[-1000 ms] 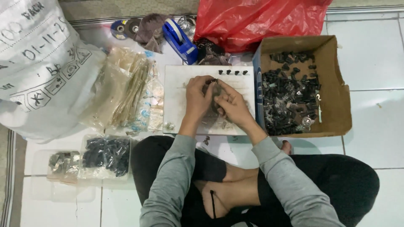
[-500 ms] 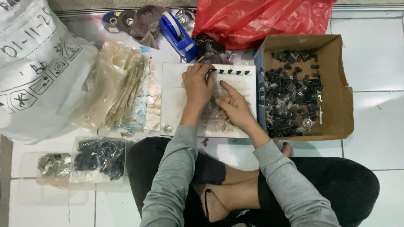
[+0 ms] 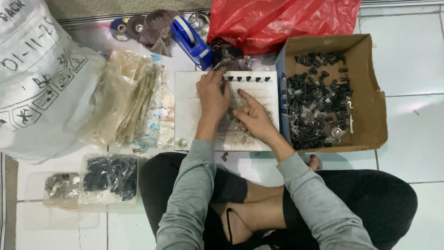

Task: Assembling small black components onto a white board by picking them from a box and inserting them into pre-drilled holes.

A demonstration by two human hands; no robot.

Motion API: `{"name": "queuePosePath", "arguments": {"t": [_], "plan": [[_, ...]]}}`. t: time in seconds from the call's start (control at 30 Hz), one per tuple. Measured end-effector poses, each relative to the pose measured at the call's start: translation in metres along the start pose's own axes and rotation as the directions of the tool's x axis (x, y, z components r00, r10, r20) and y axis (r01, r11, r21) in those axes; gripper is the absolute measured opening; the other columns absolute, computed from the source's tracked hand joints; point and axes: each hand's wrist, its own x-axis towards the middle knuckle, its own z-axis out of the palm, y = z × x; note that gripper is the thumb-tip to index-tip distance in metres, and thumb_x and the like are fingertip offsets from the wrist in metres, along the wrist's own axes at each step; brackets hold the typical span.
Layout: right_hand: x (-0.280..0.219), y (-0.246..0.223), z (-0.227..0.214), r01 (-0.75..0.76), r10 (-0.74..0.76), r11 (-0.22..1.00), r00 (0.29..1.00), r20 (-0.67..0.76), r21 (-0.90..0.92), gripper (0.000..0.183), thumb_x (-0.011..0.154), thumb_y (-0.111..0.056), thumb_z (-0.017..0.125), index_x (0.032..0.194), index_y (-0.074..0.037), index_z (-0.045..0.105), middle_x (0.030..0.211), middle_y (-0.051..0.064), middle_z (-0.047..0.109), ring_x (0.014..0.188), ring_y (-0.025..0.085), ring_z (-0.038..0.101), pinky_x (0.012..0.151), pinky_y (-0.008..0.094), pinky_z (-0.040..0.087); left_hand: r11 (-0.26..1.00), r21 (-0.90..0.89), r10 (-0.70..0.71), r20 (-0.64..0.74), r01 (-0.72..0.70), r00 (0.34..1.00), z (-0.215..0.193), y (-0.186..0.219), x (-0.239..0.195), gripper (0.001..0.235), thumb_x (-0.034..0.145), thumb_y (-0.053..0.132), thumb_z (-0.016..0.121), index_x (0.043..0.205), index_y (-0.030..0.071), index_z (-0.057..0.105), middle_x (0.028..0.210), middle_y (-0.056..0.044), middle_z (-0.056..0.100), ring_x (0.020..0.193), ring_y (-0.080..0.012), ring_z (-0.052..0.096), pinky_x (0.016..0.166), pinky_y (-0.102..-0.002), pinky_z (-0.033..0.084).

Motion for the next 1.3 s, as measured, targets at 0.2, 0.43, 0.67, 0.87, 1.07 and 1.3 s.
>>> {"name": "queuePosePath", "arguments": {"t": [0.2, 0.43, 0.67, 0.87, 1.07, 1.3], "plan": [[-0.006, -0.013, 0.005, -0.006, 0.007, 0.993, 1.000, 0.008, -0.114, 0.073, 0.096, -0.003, 0.064, 0.160, -0.004, 0.028, 0.072, 0.009, 0.063, 0.046, 0.017, 0.061, 0.034, 0.024, 0.045, 0.997, 0.065, 0.040, -0.036, -0.038, 0.999, 0.001, -0.002, -0.011, 0.035, 0.087, 0.002, 0.072, 0.122, 0.005, 0.067, 0.105, -0.011, 0.063, 0.104, -0.0306, 0.059, 0.090, -0.043, 0.043], [-0.025, -0.025, 0.006, 0.029, -0.032, 0.872, 0.999, 0.001, -0.489, 0.075, 0.093, -0.010, 0.064, 0.161, -0.009, 0.034, 0.072, 0.007, 0.066, 0.053, 0.018, 0.064, 0.038, 0.027, 0.046, 0.989, 0.102, 0.105, -0.017, -0.103, 0.994, -0.019, 0.028, -0.052, 0.033, 0.087, -0.002, 0.071, 0.120, -0.005, 0.068, 0.121, -0.023, 0.062, 0.119, -0.0400, 0.057, 0.103, -0.048, 0.044], [-0.045, -0.019, -0.003, 0.057, -0.005, 0.700, 0.997, 0.075, -0.712, 0.076, 0.088, -0.014, 0.061, 0.159, -0.001, 0.038, 0.109, 0.026, 0.067, 0.089, 0.033, 0.072, 0.075, 0.045, 0.059, 0.960, 0.218, 0.153, 0.122, -0.177, 0.981, -0.021, 0.044, -0.104, 0.033, 0.094, 0.005, 0.064, 0.127, 0.001, 0.068, 0.138, -0.026, 0.058, 0.135, -0.0434, 0.049, 0.115, -0.056, 0.035], [-0.085, -0.027, -0.002, 0.042, 0.039, 0.591, 0.996, 0.080, -0.805, 0.072, 0.090, -0.013, 0.056, 0.157, 0.002, 0.037, 0.095, 0.027, 0.072, 0.083, 0.037, 0.073, 0.067, 0.049, 0.058, 0.945, 0.244, 0.169, 0.207, -0.218, 0.964, -0.023, 0.063, -0.144, 0.040, 0.095, 0.003, 0.063, 0.135, 0.000, 0.062, 0.143, -0.027, 0.054, 0.138, -0.0440, 0.045, 0.114, -0.059, 0.035], [-0.145, -0.049, -0.009, 0.018, 0.166, 0.482, 0.980, 0.111, -0.876, 0.071, 0.093, -0.007, 0.047, 0.159, 0.002, 0.025, 0.120, 0.038, 0.066, 0.108, 0.049, 0.069, 0.086, 0.060, 0.058, 0.920, 0.208, 0.290, 0.213, -0.333, 0.933, -0.013, 0.087, -0.177, 0.043, 0.088, -0.001, 0.066, 0.132, -0.003, 0.062, 0.140, -0.028, 0.054, 0.134, -0.0458, 0.046, 0.113, -0.056, 0.035], [-0.153, -0.063, -0.082, -0.055, 0.295, 0.473, 0.950, 0.099, -0.879, 0.039, 0.090, -0.013, 0.055, 0.120, 0.007, 0.071, 0.101, 0.029, 0.074, 0.095, 0.044, 0.073, 0.075, 0.049, 0.060, 0.895, -0.041, 0.437, 0.283, -0.445, 0.854, -0.003, 0.149, -0.171, 0.017, 0.086, -0.001, 0.069, 0.103, 0.000, 0.074, 0.104, -0.015, 0.069, 0.105, -0.0347, 0.068, 0.097, -0.041, 0.052]]}}
